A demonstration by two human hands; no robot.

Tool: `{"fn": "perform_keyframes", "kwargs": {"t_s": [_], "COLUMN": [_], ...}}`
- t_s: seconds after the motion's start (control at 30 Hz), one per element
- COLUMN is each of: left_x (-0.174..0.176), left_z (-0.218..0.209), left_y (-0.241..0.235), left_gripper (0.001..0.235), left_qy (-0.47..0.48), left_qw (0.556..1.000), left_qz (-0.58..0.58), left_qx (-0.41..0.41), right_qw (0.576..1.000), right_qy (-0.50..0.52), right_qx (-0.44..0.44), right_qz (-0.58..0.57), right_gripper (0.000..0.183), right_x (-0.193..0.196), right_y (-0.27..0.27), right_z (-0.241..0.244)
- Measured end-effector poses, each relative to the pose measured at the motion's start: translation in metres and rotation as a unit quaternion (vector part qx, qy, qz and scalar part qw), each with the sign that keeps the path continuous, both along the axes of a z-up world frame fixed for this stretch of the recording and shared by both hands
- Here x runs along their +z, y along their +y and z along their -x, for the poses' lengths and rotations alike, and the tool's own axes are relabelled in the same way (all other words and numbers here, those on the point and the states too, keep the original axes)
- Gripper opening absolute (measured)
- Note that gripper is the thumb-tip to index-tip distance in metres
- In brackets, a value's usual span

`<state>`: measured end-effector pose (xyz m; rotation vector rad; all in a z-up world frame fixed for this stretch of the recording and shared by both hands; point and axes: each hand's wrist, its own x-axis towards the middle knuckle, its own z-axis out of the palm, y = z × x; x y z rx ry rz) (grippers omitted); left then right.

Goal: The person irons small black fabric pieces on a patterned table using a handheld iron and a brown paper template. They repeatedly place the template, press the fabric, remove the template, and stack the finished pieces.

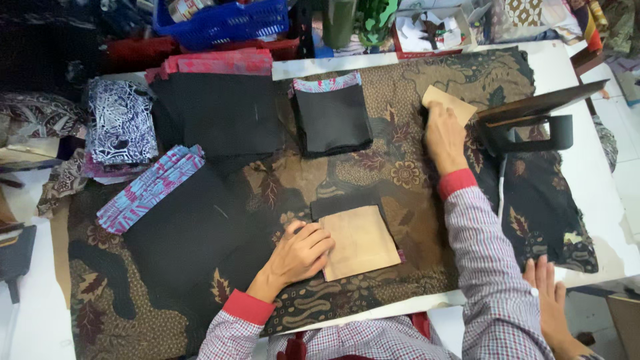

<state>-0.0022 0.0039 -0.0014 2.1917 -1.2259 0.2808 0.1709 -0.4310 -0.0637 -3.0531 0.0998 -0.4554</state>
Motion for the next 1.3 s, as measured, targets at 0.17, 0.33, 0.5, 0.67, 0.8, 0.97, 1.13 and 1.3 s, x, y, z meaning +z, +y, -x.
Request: {"fn": "perform_keyframes", "kwargs": {"t_s": [0.17, 0.33, 0.5, 0.67, 0.8, 0.97, 1.13, 1.3], "left_x": [0.0, 0.003, 0.007, 0.012, 0.015, 0.013, 0.011, 0.01], "left_z": [0.0, 0.0, 0.001, 0.005, 0.004, 0.006, 0.008, 0.006], "left_y": [-0.001, -0.002, -0.005, -0.008, -0.007, -0.008, -0.006, -0.005], "left_gripper": [0.022, 0.023, 0.017, 0.015, 0.014, 0.014, 0.016, 0.013], "left_qy": [0.002, -0.019, -0.005, -0.007, 0.008, -0.008, -0.023, -0.005], "left_qw": [1.0, 1.0, 1.0, 1.0, 1.0, 0.999, 0.999, 1.0], "left_qz": [-0.001, 0.002, -0.014, 0.0, -0.005, 0.004, 0.003, 0.004], "left_qx": [-0.003, 0.007, 0.0, 0.022, 0.025, 0.034, 0.034, 0.018], "right_qw": [0.999, 0.964, 0.952, 0.952, 0.952, 0.957, 0.951, 0.938], "right_qy": [0.022, 0.034, 0.04, 0.103, 0.101, 0.083, 0.114, 0.192], "right_qx": [-0.019, 0.135, 0.24, 0.258, 0.265, 0.263, 0.269, 0.219], "right_qz": [-0.014, -0.224, -0.183, -0.131, -0.119, -0.093, -0.099, -0.187], "right_gripper": [0.042, 0.075, 0.055, 0.066, 0.064, 0.055, 0.051, 0.05], "right_x": [0.061, 0.118, 0.105, 0.083, 0.074, 0.07, 0.088, 0.112], "right_y": [0.016, 0.102, 0.191, 0.205, 0.201, 0.201, 0.191, 0.195], "right_z": [0.007, 0.107, 0.161, 0.163, 0.167, 0.183, 0.188, 0.163]}}
